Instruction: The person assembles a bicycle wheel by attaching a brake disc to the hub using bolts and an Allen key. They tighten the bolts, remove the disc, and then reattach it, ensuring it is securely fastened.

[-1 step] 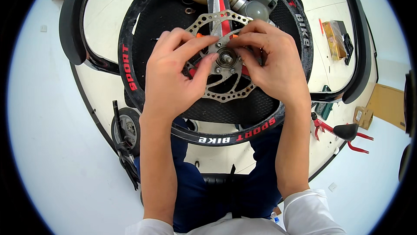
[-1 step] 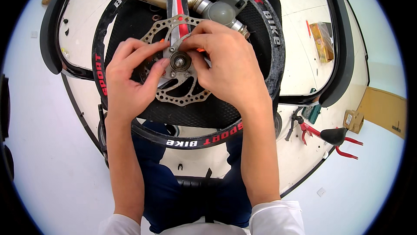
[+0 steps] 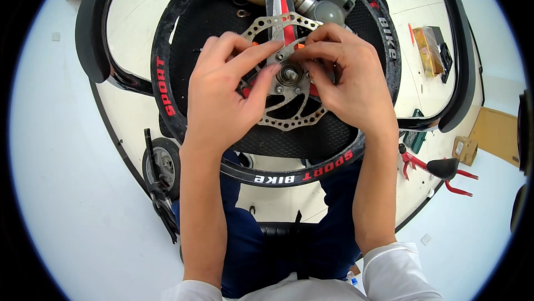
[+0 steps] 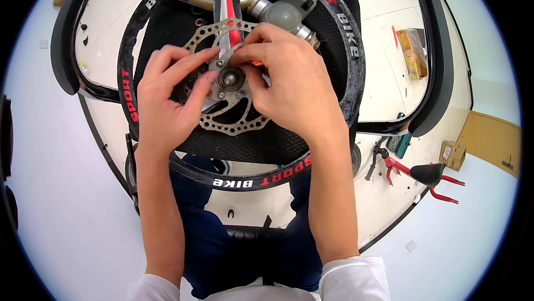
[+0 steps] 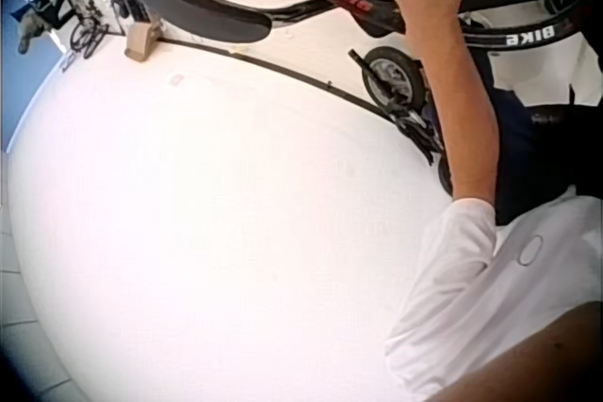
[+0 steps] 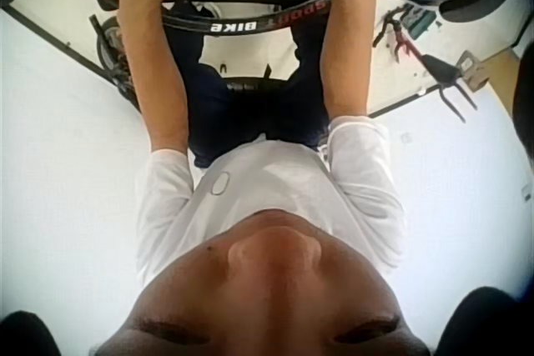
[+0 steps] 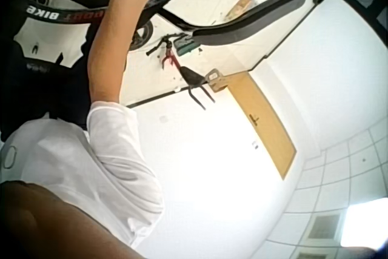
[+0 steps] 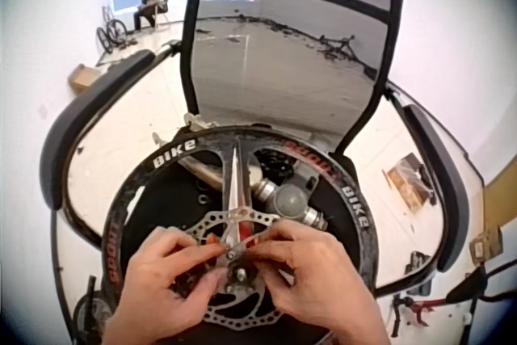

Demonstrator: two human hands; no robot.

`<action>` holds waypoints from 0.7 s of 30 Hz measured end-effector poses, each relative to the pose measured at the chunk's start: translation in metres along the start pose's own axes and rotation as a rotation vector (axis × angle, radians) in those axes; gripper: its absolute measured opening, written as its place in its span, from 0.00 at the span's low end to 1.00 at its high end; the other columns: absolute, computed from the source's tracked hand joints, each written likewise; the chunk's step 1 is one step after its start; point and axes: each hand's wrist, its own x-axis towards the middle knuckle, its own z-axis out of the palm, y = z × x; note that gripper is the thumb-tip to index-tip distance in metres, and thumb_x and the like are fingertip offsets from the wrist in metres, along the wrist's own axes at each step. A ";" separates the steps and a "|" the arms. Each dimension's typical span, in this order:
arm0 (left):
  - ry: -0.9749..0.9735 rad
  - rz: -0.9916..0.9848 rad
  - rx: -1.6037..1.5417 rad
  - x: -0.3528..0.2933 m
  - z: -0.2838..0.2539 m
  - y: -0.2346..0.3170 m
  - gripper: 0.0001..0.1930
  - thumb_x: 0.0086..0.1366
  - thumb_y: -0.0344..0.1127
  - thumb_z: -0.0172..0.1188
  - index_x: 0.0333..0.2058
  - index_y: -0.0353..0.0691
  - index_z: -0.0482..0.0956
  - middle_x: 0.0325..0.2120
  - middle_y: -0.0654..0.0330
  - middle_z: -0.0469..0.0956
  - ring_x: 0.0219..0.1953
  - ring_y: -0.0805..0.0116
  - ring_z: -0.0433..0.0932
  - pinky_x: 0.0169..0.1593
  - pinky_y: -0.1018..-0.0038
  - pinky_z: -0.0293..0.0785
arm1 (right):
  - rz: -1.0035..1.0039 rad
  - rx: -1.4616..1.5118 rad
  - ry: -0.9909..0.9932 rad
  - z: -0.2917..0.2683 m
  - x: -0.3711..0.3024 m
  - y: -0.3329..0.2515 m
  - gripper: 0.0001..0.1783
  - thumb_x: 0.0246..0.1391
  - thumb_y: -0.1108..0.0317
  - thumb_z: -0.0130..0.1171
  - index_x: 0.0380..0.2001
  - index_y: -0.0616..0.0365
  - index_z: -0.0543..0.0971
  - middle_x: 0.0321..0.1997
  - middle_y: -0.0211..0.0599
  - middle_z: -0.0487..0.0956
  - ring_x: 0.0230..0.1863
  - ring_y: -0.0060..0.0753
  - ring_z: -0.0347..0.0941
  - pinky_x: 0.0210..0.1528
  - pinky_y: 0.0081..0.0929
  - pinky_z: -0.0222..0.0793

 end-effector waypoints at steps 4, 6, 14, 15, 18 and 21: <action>0.054 0.037 0.029 0.004 0.012 -0.001 0.11 0.55 0.26 0.71 0.38 0.39 0.88 0.28 0.61 0.74 0.33 0.67 0.73 0.36 0.74 0.70 | 0.092 -0.007 -0.003 -0.006 0.002 -0.011 0.09 0.45 0.75 0.70 0.33 0.62 0.85 0.36 0.43 0.80 0.32 0.44 0.79 0.35 0.33 0.74; 0.075 0.043 0.052 0.005 0.015 -0.001 0.09 0.55 0.26 0.71 0.36 0.38 0.88 0.27 0.62 0.74 0.32 0.68 0.73 0.35 0.74 0.70 | 0.095 -0.038 -0.009 -0.004 0.001 -0.007 0.10 0.45 0.75 0.70 0.34 0.62 0.85 0.35 0.42 0.79 0.31 0.44 0.78 0.35 0.33 0.74; 0.084 -0.027 0.033 0.002 0.007 0.003 0.09 0.49 0.28 0.74 0.30 0.35 0.84 0.26 0.61 0.75 0.31 0.68 0.74 0.33 0.75 0.70 | 0.088 0.007 -0.086 -0.018 0.000 -0.013 0.19 0.40 0.74 0.73 0.40 0.58 0.85 0.34 0.41 0.79 0.30 0.42 0.75 0.34 0.33 0.73; 0.030 -0.001 0.023 0.003 0.003 0.006 0.10 0.48 0.28 0.74 0.31 0.36 0.84 0.26 0.61 0.75 0.31 0.68 0.74 0.34 0.74 0.70 | 0.095 -0.024 -0.101 -0.021 -0.001 -0.012 0.20 0.39 0.74 0.74 0.40 0.58 0.84 0.33 0.40 0.78 0.30 0.41 0.75 0.35 0.33 0.72; -0.087 0.009 -0.031 -0.003 -0.005 0.007 0.16 0.44 0.28 0.75 0.34 0.38 0.83 0.30 0.60 0.76 0.34 0.66 0.73 0.37 0.73 0.71 | 0.105 -0.084 -0.113 -0.025 -0.003 -0.007 0.21 0.36 0.74 0.76 0.39 0.59 0.83 0.31 0.39 0.77 0.29 0.40 0.74 0.34 0.33 0.72; -0.095 0.005 -0.006 -0.005 -0.008 0.006 0.17 0.42 0.28 0.76 0.34 0.38 0.83 0.32 0.61 0.76 0.34 0.66 0.73 0.38 0.73 0.71 | 0.113 -0.067 -0.075 -0.024 -0.003 0.000 0.21 0.35 0.73 0.76 0.37 0.60 0.82 0.28 0.38 0.76 0.28 0.37 0.74 0.31 0.31 0.70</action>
